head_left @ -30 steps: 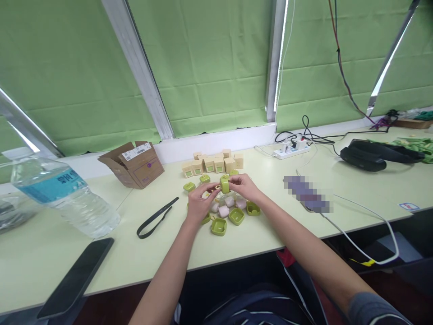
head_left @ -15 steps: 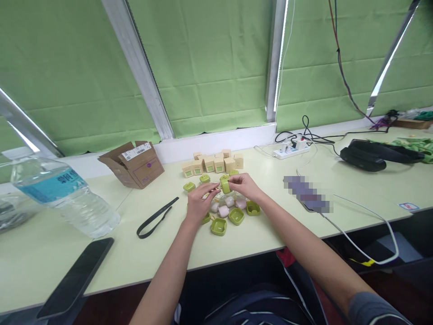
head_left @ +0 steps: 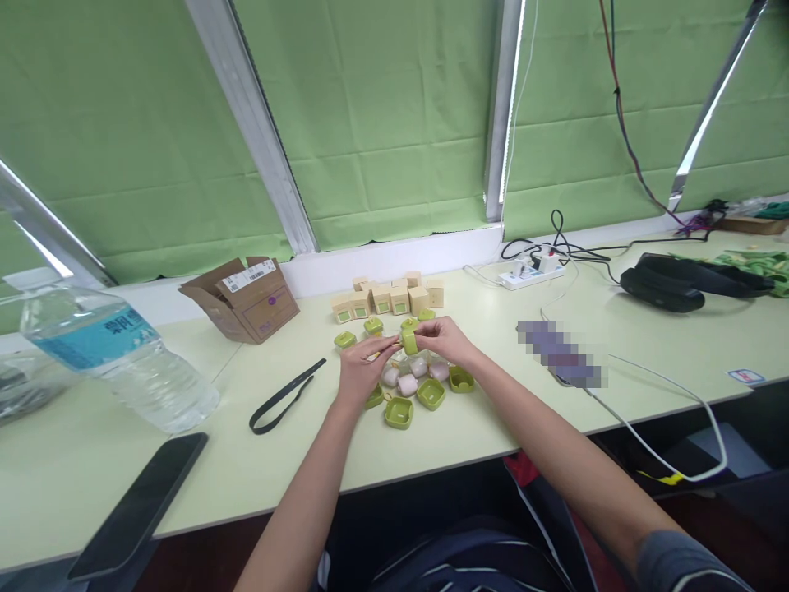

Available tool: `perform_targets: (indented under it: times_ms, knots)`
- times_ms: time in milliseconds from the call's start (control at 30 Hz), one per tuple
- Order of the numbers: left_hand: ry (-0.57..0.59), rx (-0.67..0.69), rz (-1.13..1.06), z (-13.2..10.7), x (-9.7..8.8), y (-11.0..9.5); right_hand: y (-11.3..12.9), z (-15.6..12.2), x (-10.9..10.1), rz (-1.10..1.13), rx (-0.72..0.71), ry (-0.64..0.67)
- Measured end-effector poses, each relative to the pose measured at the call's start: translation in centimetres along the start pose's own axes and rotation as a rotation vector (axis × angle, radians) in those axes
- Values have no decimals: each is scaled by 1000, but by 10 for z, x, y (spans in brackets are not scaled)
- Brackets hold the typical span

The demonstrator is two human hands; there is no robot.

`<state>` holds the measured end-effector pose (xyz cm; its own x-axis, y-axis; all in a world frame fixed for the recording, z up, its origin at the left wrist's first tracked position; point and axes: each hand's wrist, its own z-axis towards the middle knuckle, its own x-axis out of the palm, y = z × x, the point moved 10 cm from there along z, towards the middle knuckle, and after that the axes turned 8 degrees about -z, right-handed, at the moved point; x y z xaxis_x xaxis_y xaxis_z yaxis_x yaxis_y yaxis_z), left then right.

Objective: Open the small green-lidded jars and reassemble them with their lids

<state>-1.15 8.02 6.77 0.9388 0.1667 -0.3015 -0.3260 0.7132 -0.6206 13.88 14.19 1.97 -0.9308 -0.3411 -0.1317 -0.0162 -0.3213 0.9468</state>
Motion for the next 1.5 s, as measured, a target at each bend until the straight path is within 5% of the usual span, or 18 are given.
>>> perform_targets:
  times_ms: [633,933,1500]
  knots:
    - [26,29,-28,1,3,-4,-5,1,-5,12,19,4]
    - [-20,-99,-29,1,-4,10,-2,-2,0,-5,31,58]
    - [13,-35,44,0,1,0,-1,-4,8,27,55,51]
